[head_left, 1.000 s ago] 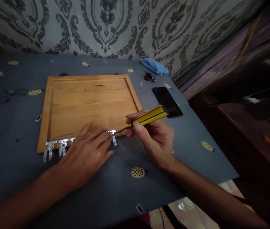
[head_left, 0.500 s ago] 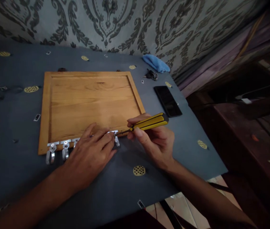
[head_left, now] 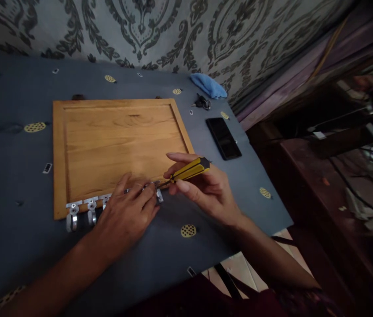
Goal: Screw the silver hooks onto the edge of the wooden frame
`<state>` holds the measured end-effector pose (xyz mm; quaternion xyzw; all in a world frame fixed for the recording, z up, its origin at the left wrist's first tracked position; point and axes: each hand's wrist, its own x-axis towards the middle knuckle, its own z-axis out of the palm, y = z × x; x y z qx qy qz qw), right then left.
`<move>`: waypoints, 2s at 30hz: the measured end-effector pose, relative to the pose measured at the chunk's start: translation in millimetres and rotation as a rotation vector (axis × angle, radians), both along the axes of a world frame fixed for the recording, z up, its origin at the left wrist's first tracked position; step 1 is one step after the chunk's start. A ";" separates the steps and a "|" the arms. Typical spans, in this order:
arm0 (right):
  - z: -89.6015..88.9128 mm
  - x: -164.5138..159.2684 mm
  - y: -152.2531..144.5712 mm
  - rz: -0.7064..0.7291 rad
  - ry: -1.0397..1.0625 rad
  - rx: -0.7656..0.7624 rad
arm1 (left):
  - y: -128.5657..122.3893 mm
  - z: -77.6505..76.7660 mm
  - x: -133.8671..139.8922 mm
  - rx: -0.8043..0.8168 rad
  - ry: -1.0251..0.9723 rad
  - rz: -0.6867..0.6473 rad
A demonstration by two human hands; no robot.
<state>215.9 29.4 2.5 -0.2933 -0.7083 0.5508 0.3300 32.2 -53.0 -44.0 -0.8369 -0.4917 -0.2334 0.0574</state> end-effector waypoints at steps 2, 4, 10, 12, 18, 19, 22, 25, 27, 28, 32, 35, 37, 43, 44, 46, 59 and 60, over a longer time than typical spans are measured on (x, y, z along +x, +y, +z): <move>3.1 1.1 -0.5 0.028 0.000 -0.015 | -0.1 0.8 -0.7 -0.016 0.004 -0.012; 4.2 1.0 -0.9 0.018 0.012 0.006 | -0.3 1.2 -1.5 -0.024 0.005 -0.023; 3.9 -4.9 -2.8 -0.147 0.000 0.076 | -0.8 -1.2 -2.5 -0.023 -0.007 -0.018; 5.5 -5.2 -3.6 -0.142 -0.012 0.054 | -0.5 -1.3 -2.5 -0.022 -0.007 -0.022; 11.6 0.7 -2.0 0.013 -0.013 0.095 | 0.5 0.5 -1.8 -0.008 0.003 -0.021; 11.5 1.2 -1.5 -0.003 -0.016 0.132 | 0.5 0.4 -1.7 -0.006 0.004 -0.018; 9.2 0.3 -1.5 -0.092 -0.035 0.233 | 0.2 -0.5 -1.6 -0.003 0.006 -0.017; 5.8 -2.8 -4.4 -0.159 -0.029 0.276 | -0.1 -1.4 -2.0 -0.014 0.015 -0.021; 4.4 -4.3 -7.0 -0.222 0.021 0.305 | -0.1 -1.6 -2.2 -0.017 0.021 -0.022; 4.1 -4.6 -8.1 -0.267 0.052 0.321 | 0.1 -1.7 -2.4 -0.016 0.020 -0.021; 3.6 -2.6 -10.0 -0.384 0.110 0.389 | 0.9 -1.1 -3.1 -0.011 0.007 -0.034; 1.9 -0.4 -10.4 -0.347 0.067 0.393 | 1.1 -0.4 -3.3 -0.009 -0.003 -0.045; 0.0 0.2 -11.1 -0.300 0.058 0.370 | 0.9 -0.2 -3.1 -0.012 -0.007 -0.039; -3.9 -0.4 -12.7 -0.265 0.067 0.298 | 0.3 0.1 -2.1 -0.013 -0.003 -0.029; -4.1 -0.8 -12.6 -0.266 0.061 0.298 | 0.4 0.4 -2.2 -0.013 -0.002 -0.030; -4.5 -1.7 -12.3 -0.265 0.045 0.301 | 0.9 0.9 -2.3 -0.013 0.002 -0.036; 6.5 2.2 -7.4 -0.108 0.015 0.186 | 1.8 -1.1 -2.3 0.038 0.019 -0.025; 6.7 2.2 -6.8 -0.108 0.025 0.192 | 1.8 -1.1 -2.4 0.041 0.018 -0.023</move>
